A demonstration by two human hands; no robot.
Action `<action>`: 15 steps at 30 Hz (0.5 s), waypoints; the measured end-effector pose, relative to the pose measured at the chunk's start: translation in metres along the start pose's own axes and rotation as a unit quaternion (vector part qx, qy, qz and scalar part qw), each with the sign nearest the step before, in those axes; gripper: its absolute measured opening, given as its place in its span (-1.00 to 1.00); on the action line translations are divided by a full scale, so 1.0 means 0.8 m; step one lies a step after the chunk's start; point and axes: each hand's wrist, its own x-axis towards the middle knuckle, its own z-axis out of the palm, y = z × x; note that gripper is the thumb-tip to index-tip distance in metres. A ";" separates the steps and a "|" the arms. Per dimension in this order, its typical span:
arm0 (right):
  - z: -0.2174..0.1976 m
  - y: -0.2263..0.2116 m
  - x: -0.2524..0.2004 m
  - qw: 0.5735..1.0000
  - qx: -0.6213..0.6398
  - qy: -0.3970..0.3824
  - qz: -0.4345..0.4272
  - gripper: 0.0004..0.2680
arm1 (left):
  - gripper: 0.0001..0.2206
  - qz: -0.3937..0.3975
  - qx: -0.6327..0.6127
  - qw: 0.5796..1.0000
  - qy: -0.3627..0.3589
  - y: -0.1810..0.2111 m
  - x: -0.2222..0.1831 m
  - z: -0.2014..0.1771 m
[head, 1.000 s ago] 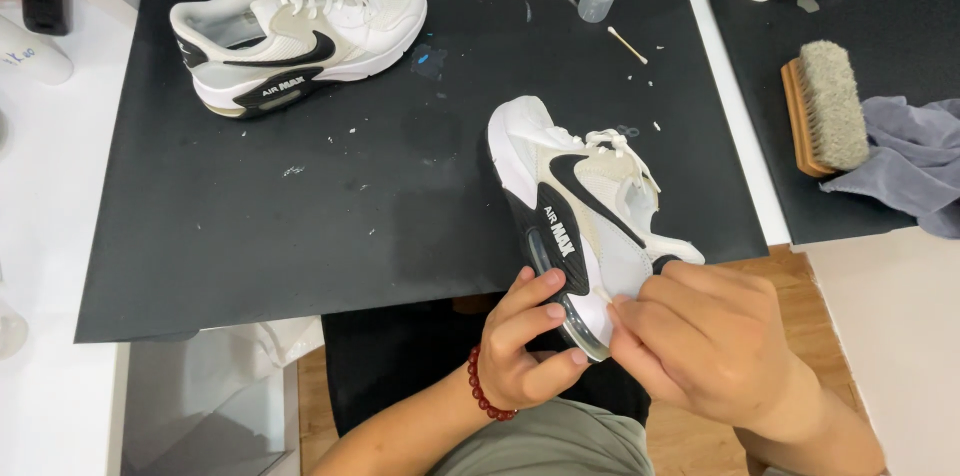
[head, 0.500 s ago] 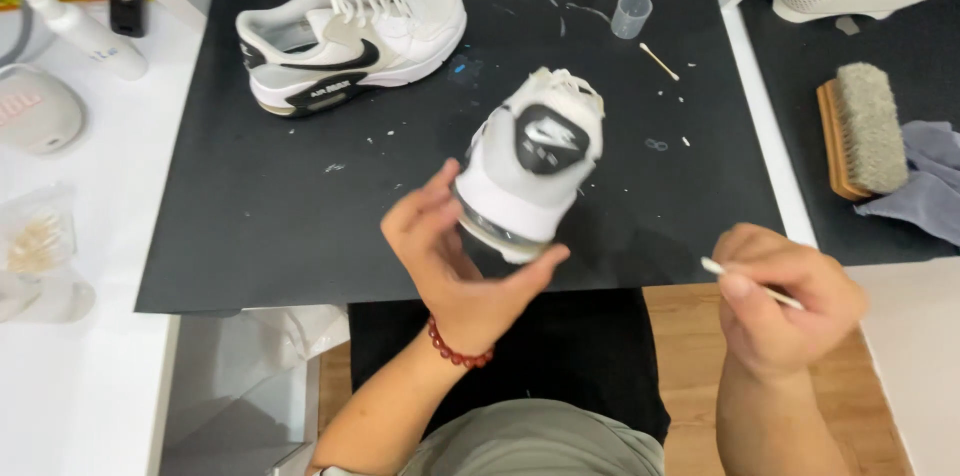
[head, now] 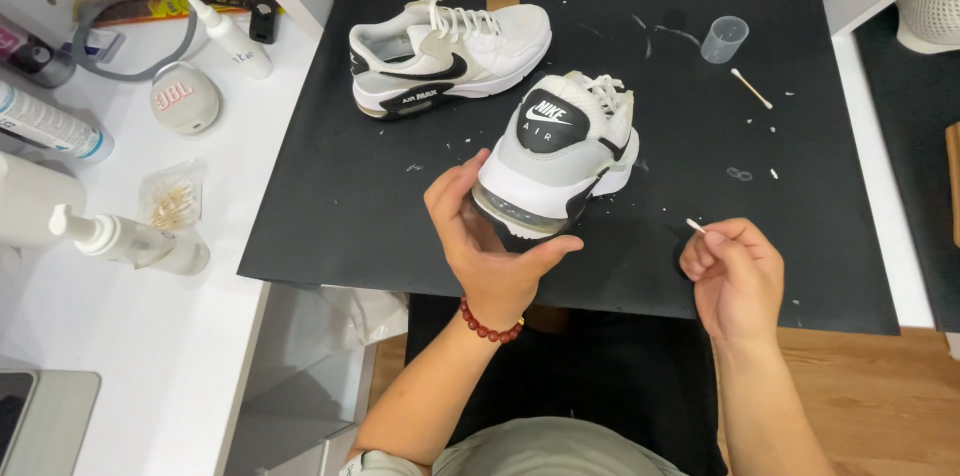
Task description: Cleaning and touching up specific areas on a pair of sneakers using cotton swabs and a cleaning solution.
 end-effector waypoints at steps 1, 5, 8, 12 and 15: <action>-0.001 0.000 0.000 1.000 -0.001 -0.001 0.001 -0.91 | -0.06 -0.001 0.001 1.000 0.001 -0.001 0.000 0.002; 0.000 -0.002 -0.002 0.999 0.050 -0.010 0.002 -0.93 | -0.07 -0.001 -0.001 1.000 0.013 -0.005 0.001 0.010; 0.005 -0.002 -0.006 0.999 0.031 -0.008 -0.008 -0.94 | -0.05 0.000 0.017 1.000 0.016 -0.006 0.005 0.015; 0.023 0.000 -0.014 0.998 -0.063 0.026 -0.016 -0.96 | 0.02 0.042 0.099 0.994 0.008 0.000 0.017 0.018; 0.077 -0.026 -0.033 0.991 -0.102 -0.028 -0.082 -0.96 | 0.03 0.062 0.167 0.984 -0.002 0.012 0.017 0.022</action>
